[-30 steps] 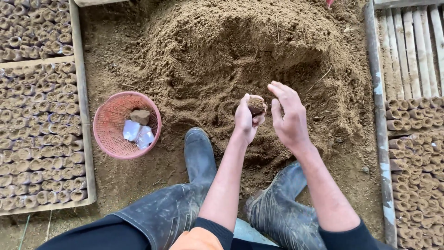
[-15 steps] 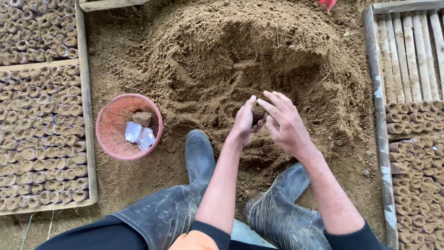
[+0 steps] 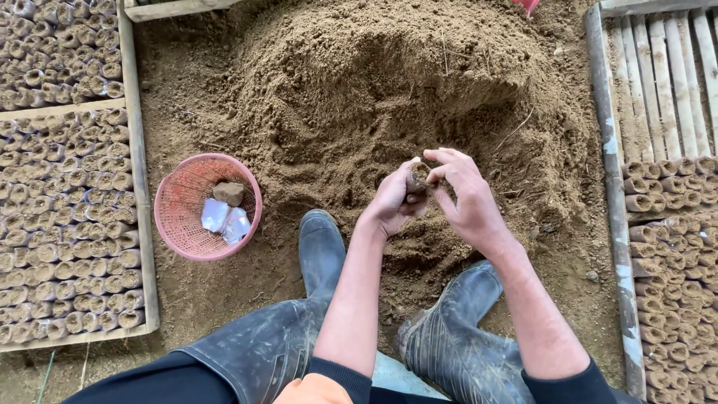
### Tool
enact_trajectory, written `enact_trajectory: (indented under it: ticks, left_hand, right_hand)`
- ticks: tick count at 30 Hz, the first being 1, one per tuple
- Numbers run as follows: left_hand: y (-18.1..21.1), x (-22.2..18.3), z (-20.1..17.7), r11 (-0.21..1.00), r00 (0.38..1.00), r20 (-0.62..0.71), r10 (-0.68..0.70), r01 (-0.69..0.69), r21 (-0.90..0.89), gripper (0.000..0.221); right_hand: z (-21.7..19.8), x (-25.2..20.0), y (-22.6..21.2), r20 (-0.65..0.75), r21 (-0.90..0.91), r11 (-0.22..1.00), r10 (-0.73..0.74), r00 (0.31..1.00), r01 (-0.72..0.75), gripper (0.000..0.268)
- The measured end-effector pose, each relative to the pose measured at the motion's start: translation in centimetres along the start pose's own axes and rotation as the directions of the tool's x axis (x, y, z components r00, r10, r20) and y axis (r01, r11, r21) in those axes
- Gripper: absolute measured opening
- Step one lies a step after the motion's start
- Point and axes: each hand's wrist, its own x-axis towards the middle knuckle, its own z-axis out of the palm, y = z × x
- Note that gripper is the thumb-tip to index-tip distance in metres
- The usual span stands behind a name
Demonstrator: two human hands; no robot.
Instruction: Filling small biodegradable pots with soil, using a stick to create holes, and arranging them in a tray.
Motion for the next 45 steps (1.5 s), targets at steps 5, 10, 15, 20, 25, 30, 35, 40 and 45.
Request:
enact_trajectory:
  ticks: [5,10,15,20,25,30,35,40,45]
  left_hand:
    - [-2.8,2.6,-3.0,1.0,0.999,-0.041,-0.005,0.004,-0.02,0.036]
    - [-1.7,1.3,-1.7,1.0,0.999,-0.038,-0.013,0.013,-0.002,0.038]
    - [-2.5,2.2,-2.4,0.998,0.995,-0.078,0.057,-0.054,0.03,0.04]
    - [-0.9,0.9,-0.9,0.991,0.986,-0.103,0.133,-0.13,0.034,0.029]
    - [-1.6,1.7,-1.4,0.982,0.977,-0.105,0.185,-0.18,0.061,0.027]
    - [-2.5,2.6,-2.5,0.979,0.97,-0.136,0.203,-0.203,0.013,0.029]
    - [-2.4,2.9,-2.6,0.971,0.963,-0.128,0.239,-0.241,-0.002,0.032]
    - [-2.4,2.4,-2.7,0.966,0.947,-0.198,0.254,-0.257,0.011,0.032]
    - [-2.9,3.2,-3.8,0.965,0.94,-0.234,0.249,-0.262,-0.027,0.033]
  right_hand:
    - [-1.0,0.5,-1.7,0.028,-0.043,0.999,0.013,1.0,-0.012,0.021]
    - [-0.7,0.2,-1.7,0.079,-0.148,0.989,0.01,0.997,0.002,0.022]
    - [-0.5,0.2,-1.9,0.062,-0.103,0.995,0.004,0.998,0.002,0.016]
    - [-0.5,0.1,-2.0,0.021,-0.082,0.997,0.0,1.0,0.001,0.046]
    - [0.9,-0.4,-0.5,0.095,-0.331,0.94,-0.05,0.994,0.079,0.079]
    - [1.3,-0.9,0.9,0.03,-0.356,0.929,-0.101,0.994,0.105,0.069]
    - [1.7,-0.7,0.3,0.047,-0.394,0.913,-0.093,0.995,0.104,0.073]
    - [2.7,-0.9,0.1,0.098,-0.531,0.837,-0.095,0.991,0.133,0.066]
    - [3.8,-0.6,0.2,0.051,-0.515,0.851,-0.088,0.995,0.102,0.063]
